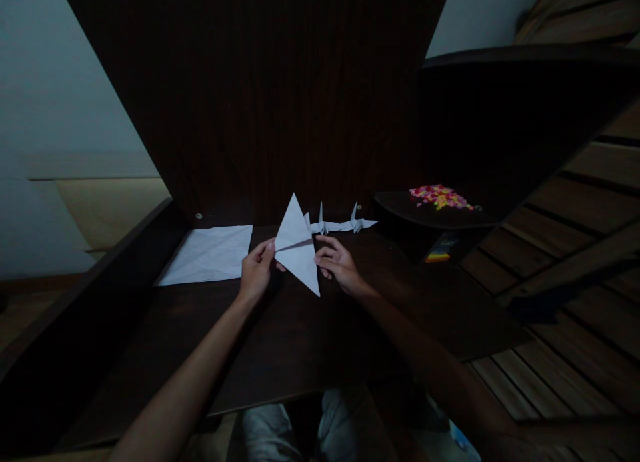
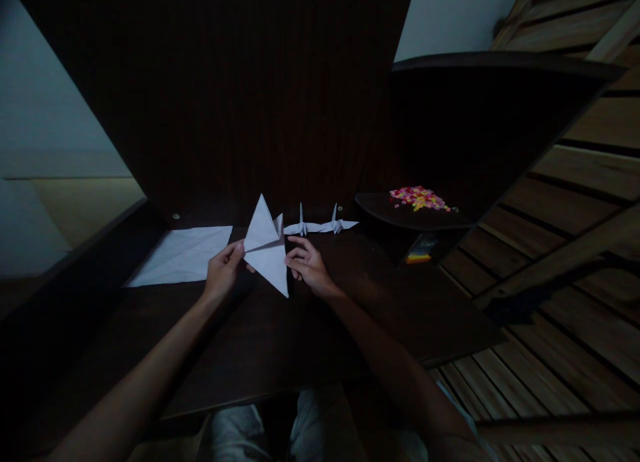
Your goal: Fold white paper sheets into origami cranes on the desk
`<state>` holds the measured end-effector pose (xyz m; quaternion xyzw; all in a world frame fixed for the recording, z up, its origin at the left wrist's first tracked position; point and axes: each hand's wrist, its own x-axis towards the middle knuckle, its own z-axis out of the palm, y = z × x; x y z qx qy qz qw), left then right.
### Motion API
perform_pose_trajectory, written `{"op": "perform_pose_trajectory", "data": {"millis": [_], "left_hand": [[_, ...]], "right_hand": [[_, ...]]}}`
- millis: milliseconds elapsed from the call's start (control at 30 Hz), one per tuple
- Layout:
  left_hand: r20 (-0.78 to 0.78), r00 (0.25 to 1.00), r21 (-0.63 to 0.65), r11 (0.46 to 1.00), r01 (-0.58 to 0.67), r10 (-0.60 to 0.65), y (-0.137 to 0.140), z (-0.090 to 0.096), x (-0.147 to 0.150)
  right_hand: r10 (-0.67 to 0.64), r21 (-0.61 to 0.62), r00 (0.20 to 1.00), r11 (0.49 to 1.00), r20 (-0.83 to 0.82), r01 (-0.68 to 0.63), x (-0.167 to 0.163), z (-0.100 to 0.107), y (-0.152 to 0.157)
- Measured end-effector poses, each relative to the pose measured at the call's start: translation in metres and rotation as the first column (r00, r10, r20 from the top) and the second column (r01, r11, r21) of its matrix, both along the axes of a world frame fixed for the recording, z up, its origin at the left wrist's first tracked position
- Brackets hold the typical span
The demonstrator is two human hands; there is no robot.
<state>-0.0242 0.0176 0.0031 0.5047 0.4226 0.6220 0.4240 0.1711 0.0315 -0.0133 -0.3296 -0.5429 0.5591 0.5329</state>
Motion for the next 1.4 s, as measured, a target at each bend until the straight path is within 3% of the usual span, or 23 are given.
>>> {"op": "perform_pose_trajectory", "data": {"millis": [167, 500, 667, 800, 933, 1233, 1400], "left_hand": [[0.003, 0.999, -0.011, 0.999, -0.034, 0.034, -0.0005, -0.0008, 0.0013], [-0.15, 0.98, 0.016, 0.992, -0.128, 0.129, -0.0024, 0.0019, -0.002], [-0.004, 0.983, -0.066, 0.981, -0.183, 0.183, 0.0021, -0.0039, -0.0038], [0.184, 0.975, -0.147, 0.985, -0.095, 0.121, 0.0042, -0.0062, -0.0022], [0.272, 0.96, -0.184, 0.983, -0.018, 0.069, 0.0036, -0.0042, -0.0008], [0.323, 0.944, -0.235, 0.961, 0.146, -0.065, 0.0014, -0.0046, 0.0016], [0.332, 0.94, -0.244, 0.954, 0.172, -0.084, 0.001, -0.0049, 0.0026]], "right_hand": [[0.019, -0.01, 1.0, 1.0, 0.013, -0.019, -0.0002, -0.0004, -0.0001], [0.057, -0.008, 0.998, 0.998, 0.037, -0.057, 0.0004, -0.0026, 0.0005], [0.084, -0.053, 0.995, 0.995, 0.049, -0.082, -0.0008, -0.0026, 0.0001], [0.129, -0.077, 0.991, 0.989, 0.033, -0.126, -0.0017, -0.0026, -0.0002], [0.146, -0.069, 0.989, 0.987, 0.012, -0.144, -0.0032, -0.0027, -0.0011], [0.14, -0.057, 0.99, 0.988, -0.011, -0.14, -0.0037, -0.0024, -0.002], [0.13, -0.059, 0.991, 0.99, -0.039, -0.132, -0.0018, -0.005, -0.0007]]}}
